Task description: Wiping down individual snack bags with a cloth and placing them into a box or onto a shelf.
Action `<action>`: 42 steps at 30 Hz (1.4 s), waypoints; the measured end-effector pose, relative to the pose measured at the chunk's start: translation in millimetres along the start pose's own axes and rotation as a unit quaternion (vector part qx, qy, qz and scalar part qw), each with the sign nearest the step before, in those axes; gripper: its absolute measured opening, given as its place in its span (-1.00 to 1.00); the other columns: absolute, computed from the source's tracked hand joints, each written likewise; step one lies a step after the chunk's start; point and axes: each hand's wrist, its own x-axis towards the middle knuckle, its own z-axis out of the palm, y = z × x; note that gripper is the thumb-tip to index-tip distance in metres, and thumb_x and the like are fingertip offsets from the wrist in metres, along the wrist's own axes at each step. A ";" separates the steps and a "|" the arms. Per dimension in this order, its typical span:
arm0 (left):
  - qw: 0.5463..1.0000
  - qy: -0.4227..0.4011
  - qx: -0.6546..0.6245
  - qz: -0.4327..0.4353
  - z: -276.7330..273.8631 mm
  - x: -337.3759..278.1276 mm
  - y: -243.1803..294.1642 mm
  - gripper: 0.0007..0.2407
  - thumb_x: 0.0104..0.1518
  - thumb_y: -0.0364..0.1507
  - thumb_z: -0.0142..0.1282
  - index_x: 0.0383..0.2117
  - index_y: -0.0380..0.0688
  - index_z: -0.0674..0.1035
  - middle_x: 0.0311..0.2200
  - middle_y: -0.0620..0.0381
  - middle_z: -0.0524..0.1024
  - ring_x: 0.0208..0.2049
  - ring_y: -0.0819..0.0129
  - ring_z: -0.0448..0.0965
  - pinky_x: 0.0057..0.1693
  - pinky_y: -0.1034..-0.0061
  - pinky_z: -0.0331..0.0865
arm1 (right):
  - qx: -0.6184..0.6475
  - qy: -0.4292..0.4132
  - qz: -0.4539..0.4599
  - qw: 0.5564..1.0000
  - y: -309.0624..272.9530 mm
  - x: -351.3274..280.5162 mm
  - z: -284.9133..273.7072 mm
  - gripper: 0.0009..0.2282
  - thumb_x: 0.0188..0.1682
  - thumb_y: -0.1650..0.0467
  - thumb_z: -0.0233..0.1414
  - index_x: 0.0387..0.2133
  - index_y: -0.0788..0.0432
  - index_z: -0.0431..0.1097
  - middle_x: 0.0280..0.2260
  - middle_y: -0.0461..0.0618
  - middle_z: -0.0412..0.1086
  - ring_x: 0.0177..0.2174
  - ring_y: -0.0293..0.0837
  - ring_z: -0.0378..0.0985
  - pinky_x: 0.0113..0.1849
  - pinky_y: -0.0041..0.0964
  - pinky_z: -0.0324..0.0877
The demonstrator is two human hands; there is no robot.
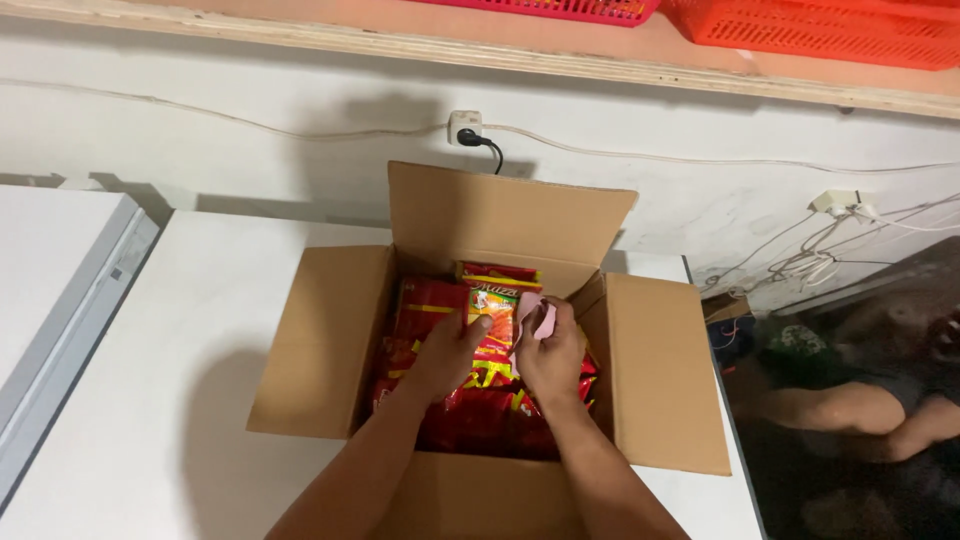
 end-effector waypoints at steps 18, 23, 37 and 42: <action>0.986 -0.014 0.106 0.127 8.5 -15.7 15.6 -0.61 0.20 -0.26 0.06 0.13 -0.12 0.46 -0.15 -0.24 0.61 -0.06 -0.13 0.60 0.01 0.18 0.46 | -0.033 0.010 -0.296 0.954 -41.7 15.9 -30.8 -0.71 0.20 0.41 -0.09 0.16 0.20 0.32 0.16 0.19 0.37 0.17 0.18 0.42 0.17 -0.05 0.33; 0.960 -0.009 0.186 0.207 13.6 -8.7 -5.0 -0.70 0.25 -0.32 -0.01 0.03 -0.16 0.51 -0.17 -0.23 0.60 -0.11 -0.19 0.58 -0.01 0.07 0.44 | -0.060 -0.068 -0.361 0.928 -24.7 15.4 -9.0 -0.73 0.12 0.43 -0.06 0.07 0.20 0.39 0.09 0.20 0.42 0.10 0.20 0.45 0.12 0.05 0.27; 0.967 0.146 0.052 0.204 22.8 -15.5 20.7 -0.75 0.29 -0.39 0.07 0.01 -0.24 0.49 -0.08 -0.13 0.49 -0.04 0.05 0.51 0.13 0.32 0.38 | 0.604 -0.228 0.306 0.700 -3.1 12.2 -18.0 -0.39 0.04 0.00 -0.21 0.06 0.28 0.33 -0.01 0.24 0.46 -0.07 0.10 0.58 -0.01 0.03 0.46; 0.890 0.253 0.198 0.324 22.4 -12.2 15.2 -0.75 0.27 -0.37 0.14 -0.02 -0.21 0.49 0.09 -0.17 0.44 0.27 -0.21 0.27 0.30 0.23 0.23 | 0.445 -0.382 0.224 0.778 24.9 14.5 -16.4 -0.47 0.05 0.18 0.08 0.21 0.22 0.24 -0.01 0.08 0.36 -0.07 0.02 0.47 -0.07 0.15 0.44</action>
